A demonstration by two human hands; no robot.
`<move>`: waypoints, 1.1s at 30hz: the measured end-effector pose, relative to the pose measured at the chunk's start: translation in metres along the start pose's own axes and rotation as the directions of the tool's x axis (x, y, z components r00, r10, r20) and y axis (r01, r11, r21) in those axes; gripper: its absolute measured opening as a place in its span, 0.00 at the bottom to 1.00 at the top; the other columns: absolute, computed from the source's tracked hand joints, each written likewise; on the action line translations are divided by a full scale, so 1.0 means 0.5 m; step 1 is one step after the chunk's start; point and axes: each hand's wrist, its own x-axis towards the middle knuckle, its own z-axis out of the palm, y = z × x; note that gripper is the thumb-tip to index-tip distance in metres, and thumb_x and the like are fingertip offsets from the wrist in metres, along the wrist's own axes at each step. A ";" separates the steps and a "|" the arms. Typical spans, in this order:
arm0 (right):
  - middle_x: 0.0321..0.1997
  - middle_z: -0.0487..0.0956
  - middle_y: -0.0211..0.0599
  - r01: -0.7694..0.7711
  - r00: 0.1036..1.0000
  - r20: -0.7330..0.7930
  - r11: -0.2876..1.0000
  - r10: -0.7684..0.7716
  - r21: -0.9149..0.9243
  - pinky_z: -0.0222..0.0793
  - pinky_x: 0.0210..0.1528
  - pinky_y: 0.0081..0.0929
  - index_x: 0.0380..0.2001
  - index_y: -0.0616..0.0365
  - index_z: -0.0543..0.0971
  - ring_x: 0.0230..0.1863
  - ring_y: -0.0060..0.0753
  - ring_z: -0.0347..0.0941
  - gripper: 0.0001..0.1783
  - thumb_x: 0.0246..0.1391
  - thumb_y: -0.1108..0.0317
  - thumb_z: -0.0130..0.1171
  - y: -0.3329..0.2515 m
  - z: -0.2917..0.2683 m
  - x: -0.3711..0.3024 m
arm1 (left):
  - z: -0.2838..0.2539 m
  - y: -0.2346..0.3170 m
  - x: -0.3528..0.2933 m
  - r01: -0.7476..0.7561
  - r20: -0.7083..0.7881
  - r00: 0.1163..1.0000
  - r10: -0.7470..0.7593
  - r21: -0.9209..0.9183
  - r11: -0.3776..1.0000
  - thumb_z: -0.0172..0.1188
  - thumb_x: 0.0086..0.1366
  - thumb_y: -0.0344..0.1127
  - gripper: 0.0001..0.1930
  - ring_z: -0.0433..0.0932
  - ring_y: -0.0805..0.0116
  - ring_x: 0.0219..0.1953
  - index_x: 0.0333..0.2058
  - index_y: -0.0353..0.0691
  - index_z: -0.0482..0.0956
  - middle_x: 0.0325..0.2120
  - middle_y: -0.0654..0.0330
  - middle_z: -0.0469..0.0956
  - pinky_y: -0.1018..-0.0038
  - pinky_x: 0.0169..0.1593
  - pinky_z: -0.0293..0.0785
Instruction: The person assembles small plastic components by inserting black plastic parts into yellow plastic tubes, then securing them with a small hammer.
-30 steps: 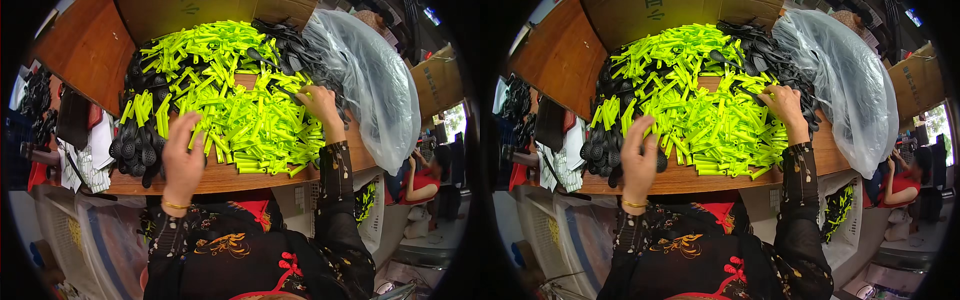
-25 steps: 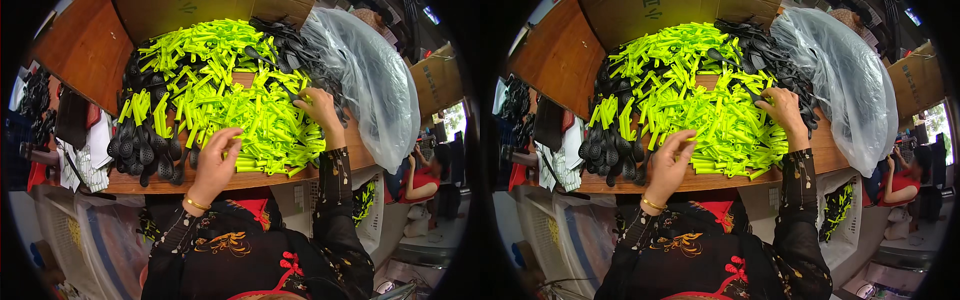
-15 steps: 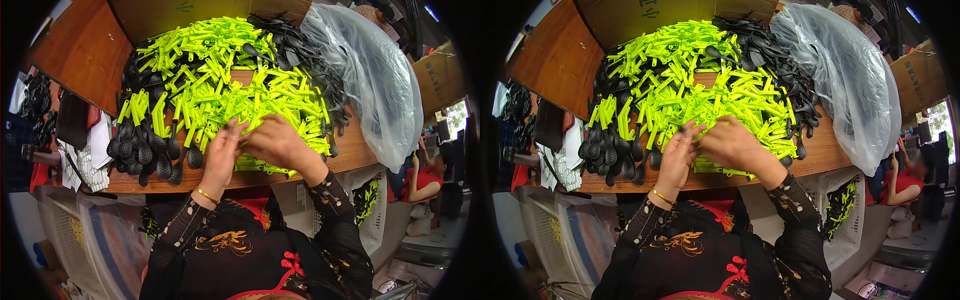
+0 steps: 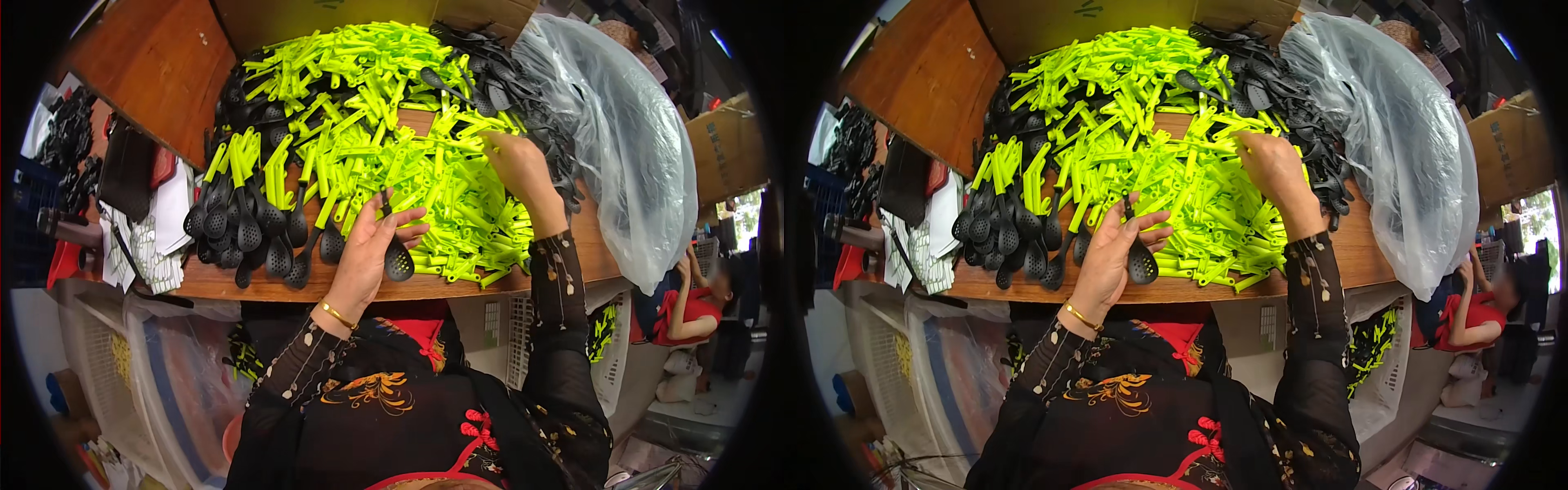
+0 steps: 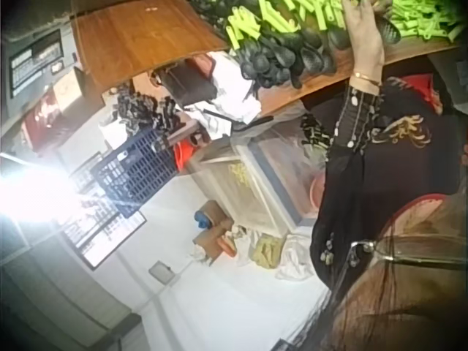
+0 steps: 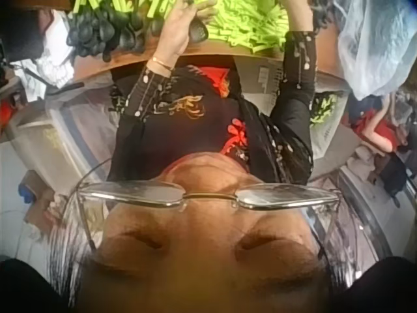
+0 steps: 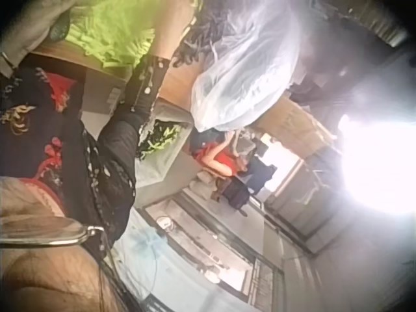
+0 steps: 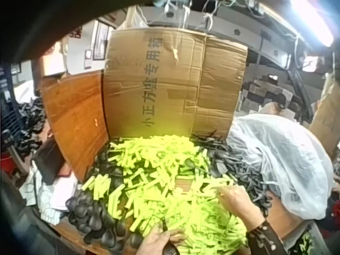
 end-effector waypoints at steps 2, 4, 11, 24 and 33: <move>0.36 0.86 0.44 -0.061 0.995 -0.068 0.968 0.080 0.243 0.78 0.42 0.33 0.57 0.51 0.82 0.37 0.41 0.84 0.21 0.60 0.69 0.68 -0.067 -0.034 -0.001 | -0.002 -0.004 0.002 0.000 -0.006 1.000 0.000 -0.041 0.999 0.50 0.81 0.38 0.20 0.83 0.59 0.54 0.65 0.37 0.63 0.57 0.44 0.78 0.67 0.58 0.79; 0.36 0.87 0.40 -0.134 0.984 -0.034 0.854 0.174 0.502 0.78 0.45 0.26 0.63 0.49 0.78 0.40 0.26 0.85 0.27 0.60 0.70 0.69 -0.136 -0.044 -0.006 | 0.004 -0.008 0.007 -0.031 0.057 0.998 0.031 0.002 1.000 0.52 0.81 0.38 0.18 0.83 0.59 0.54 0.63 0.36 0.67 0.57 0.45 0.79 0.66 0.59 0.79; 0.39 0.85 0.35 -0.221 0.975 0.220 0.173 0.028 0.960 0.76 0.47 0.24 0.65 0.62 0.73 0.46 0.26 0.83 0.24 0.69 0.72 0.61 -0.240 -0.003 -0.013 | 0.023 0.003 -0.017 -0.041 0.082 0.996 0.030 0.132 0.990 0.52 0.81 0.38 0.24 0.85 0.66 0.49 0.69 0.36 0.62 0.52 0.50 0.82 0.72 0.54 0.79; 0.38 0.87 0.34 -0.362 0.920 0.385 0.209 -0.077 0.908 0.74 0.46 0.21 0.60 0.59 0.79 0.42 0.21 0.81 0.18 0.74 0.64 0.54 -0.251 -0.033 -0.023 | 0.033 -0.009 -0.038 -0.084 0.053 0.996 0.072 0.276 0.957 0.48 0.80 0.30 0.20 0.85 0.69 0.43 0.67 0.34 0.62 0.43 0.55 0.84 0.74 0.48 0.80; 0.39 0.86 0.35 -0.368 0.921 0.386 0.192 -0.061 0.910 0.76 0.54 0.26 0.57 0.60 0.79 0.47 0.25 0.83 0.17 0.75 0.62 0.52 -0.274 -0.027 -0.021 | 0.027 -0.010 -0.039 -0.158 0.064 0.987 0.148 0.576 0.802 0.47 0.81 0.29 0.15 0.84 0.74 0.38 0.61 0.31 0.67 0.38 0.59 0.83 0.76 0.46 0.80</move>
